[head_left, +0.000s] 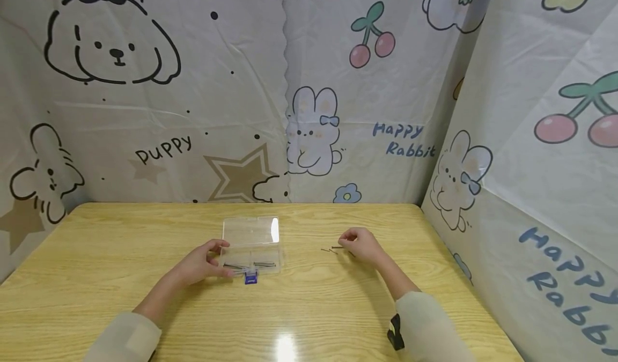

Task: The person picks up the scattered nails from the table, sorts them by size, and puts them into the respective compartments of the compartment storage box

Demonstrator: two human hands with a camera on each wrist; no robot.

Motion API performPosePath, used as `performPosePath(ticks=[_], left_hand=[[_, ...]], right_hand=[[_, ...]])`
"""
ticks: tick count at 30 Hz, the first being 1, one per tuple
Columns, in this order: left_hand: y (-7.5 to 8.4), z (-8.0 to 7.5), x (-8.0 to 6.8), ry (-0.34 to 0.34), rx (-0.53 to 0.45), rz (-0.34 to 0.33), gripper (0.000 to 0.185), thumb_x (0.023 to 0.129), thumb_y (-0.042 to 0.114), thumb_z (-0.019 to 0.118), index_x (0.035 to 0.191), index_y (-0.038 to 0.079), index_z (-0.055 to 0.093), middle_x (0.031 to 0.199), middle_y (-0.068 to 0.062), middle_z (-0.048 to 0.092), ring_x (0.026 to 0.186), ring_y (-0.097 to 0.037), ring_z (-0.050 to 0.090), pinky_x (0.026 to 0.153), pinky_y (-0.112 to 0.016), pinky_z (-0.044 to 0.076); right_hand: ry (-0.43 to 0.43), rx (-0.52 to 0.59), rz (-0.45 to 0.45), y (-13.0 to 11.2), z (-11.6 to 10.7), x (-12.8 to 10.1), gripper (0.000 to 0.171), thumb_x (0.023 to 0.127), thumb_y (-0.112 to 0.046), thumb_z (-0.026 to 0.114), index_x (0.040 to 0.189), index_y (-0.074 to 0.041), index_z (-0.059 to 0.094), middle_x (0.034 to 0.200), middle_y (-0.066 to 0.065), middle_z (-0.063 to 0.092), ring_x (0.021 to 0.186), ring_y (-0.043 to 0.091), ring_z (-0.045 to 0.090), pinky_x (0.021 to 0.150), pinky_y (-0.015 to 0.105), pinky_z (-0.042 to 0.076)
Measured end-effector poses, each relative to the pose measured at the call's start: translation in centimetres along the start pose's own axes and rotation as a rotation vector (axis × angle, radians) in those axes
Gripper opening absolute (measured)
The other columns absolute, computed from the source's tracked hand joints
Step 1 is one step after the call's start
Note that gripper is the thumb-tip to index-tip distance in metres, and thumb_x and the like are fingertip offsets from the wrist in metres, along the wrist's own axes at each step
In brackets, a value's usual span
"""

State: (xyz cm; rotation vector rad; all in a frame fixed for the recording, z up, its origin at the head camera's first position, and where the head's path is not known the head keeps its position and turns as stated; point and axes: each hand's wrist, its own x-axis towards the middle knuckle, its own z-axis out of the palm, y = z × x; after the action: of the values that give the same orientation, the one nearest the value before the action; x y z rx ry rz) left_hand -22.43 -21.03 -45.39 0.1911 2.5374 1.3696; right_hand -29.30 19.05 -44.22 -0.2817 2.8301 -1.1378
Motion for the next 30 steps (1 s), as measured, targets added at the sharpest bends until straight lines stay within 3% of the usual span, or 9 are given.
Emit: performPosePath(ticks=[15,24,30], left_hand=[[-0.2,0.0,0.1,-0.009,-0.021,0.014,0.079,0.070,0.030,0.082,0.132,0.004,0.042,0.128,-0.022,0.042,0.093,-0.023,0.047,0.075,-0.031,0.042],[-0.2,0.0,0.2,-0.020,-0.030,0.022,0.078,0.071,0.029,0.082,0.132,0.002,0.041,0.126,-0.022,0.041,0.091,-0.023,0.045,0.073,-0.030,0.041],[-0.3,-0.1,0.2,-0.015,-0.025,0.019,0.080,0.070,0.031,0.082,0.133,0.003,0.040,0.127,-0.022,0.042,0.092,-0.023,0.046,0.074,-0.031,0.042]], right_hand=[[0.077,-0.014,0.034,2.4,-0.2,0.1,0.011,0.087,-0.015,0.064,0.089,-0.005,0.067,0.087,0.006,0.063,0.081,0.017,0.052,0.073,0.030,0.041],[0.078,0.005,0.060,2.5,0.7,0.1,0.011,0.088,-0.011,0.063,0.091,-0.002,0.067,0.081,0.008,0.062,0.066,0.014,0.051,0.064,0.027,0.042],[0.086,-0.071,0.047,2.5,1.1,0.3,0.009,0.086,-0.013,0.065,0.089,-0.005,0.069,0.081,0.005,0.062,0.072,0.014,0.051,0.068,0.028,0.042]])
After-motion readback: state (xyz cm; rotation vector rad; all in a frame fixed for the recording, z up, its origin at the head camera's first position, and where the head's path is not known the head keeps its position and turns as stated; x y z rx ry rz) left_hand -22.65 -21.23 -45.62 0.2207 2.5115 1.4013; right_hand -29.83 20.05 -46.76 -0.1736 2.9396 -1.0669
